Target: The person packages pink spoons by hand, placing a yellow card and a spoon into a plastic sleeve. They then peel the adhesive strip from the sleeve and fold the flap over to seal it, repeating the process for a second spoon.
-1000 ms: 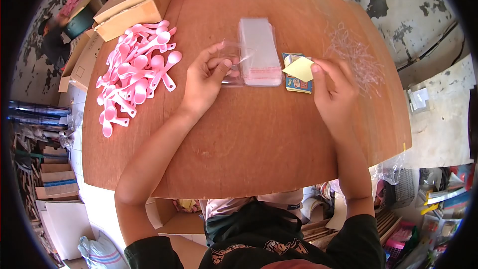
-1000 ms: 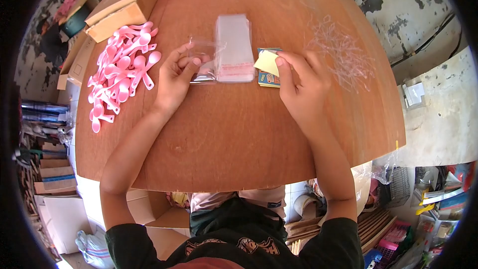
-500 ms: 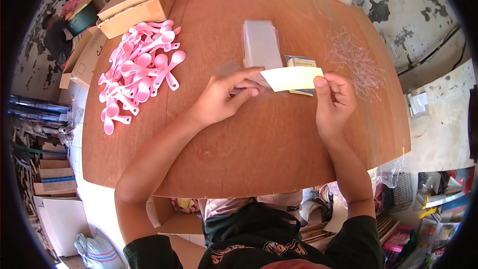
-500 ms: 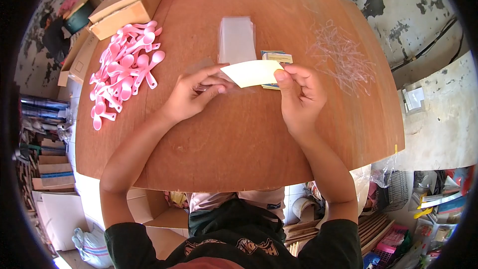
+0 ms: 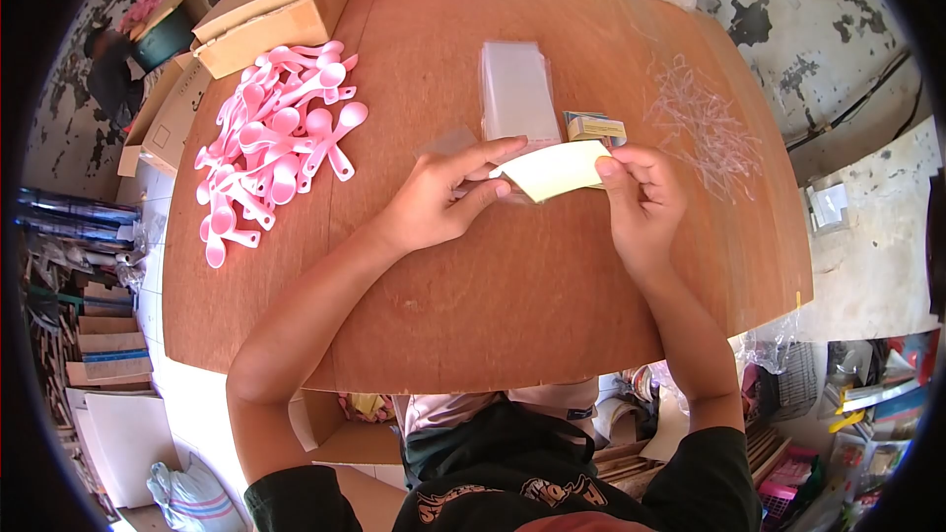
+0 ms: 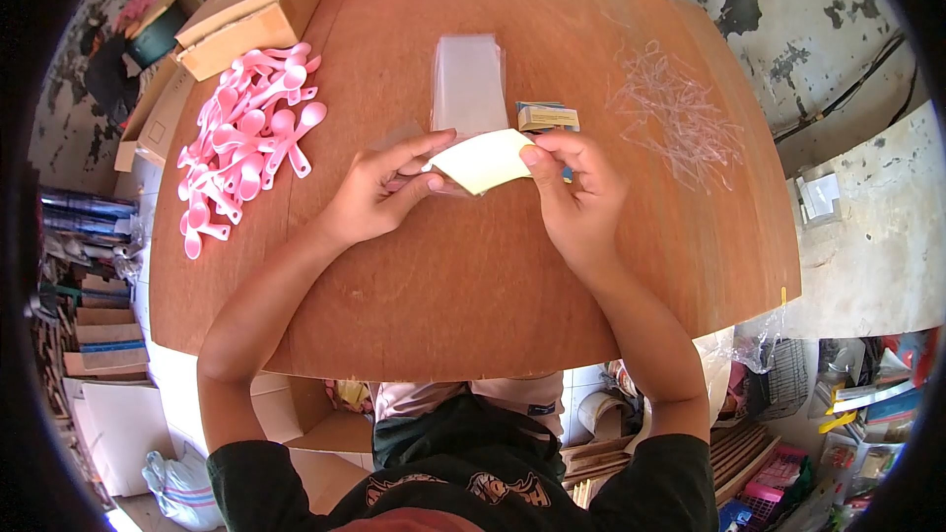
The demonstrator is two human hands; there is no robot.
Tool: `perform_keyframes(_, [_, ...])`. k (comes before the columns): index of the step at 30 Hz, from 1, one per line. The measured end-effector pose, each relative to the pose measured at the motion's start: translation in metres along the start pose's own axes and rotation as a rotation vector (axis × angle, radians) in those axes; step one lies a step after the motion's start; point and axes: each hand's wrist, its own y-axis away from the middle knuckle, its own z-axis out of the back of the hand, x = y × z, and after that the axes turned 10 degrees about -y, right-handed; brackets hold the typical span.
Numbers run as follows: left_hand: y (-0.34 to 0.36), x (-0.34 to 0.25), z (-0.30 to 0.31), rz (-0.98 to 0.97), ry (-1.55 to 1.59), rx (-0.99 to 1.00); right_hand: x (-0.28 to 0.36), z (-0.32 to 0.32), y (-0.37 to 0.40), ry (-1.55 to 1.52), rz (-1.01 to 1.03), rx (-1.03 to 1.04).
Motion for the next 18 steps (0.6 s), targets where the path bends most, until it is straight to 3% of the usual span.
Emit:
perform_keyframes(5, [0.001,0.001,0.003,-0.012,-0.016,0.093,0.006,0.002,0.000,-0.087,0.073,-0.063])
perform_keyframes(10, [0.002,0.010,-0.003,-0.015,0.064,-0.040,0.000,-0.001,0.000,-0.081,-0.028,-0.013])
perform_keyframes(13, [0.003,0.013,-0.002,0.077,0.070,-0.056,-0.003,0.000,-0.001,-0.018,-0.056,0.030])
perform_keyframes(18, [0.002,0.008,-0.001,0.037,0.026,-0.020,-0.002,0.001,0.000,-0.020,-0.096,0.051])
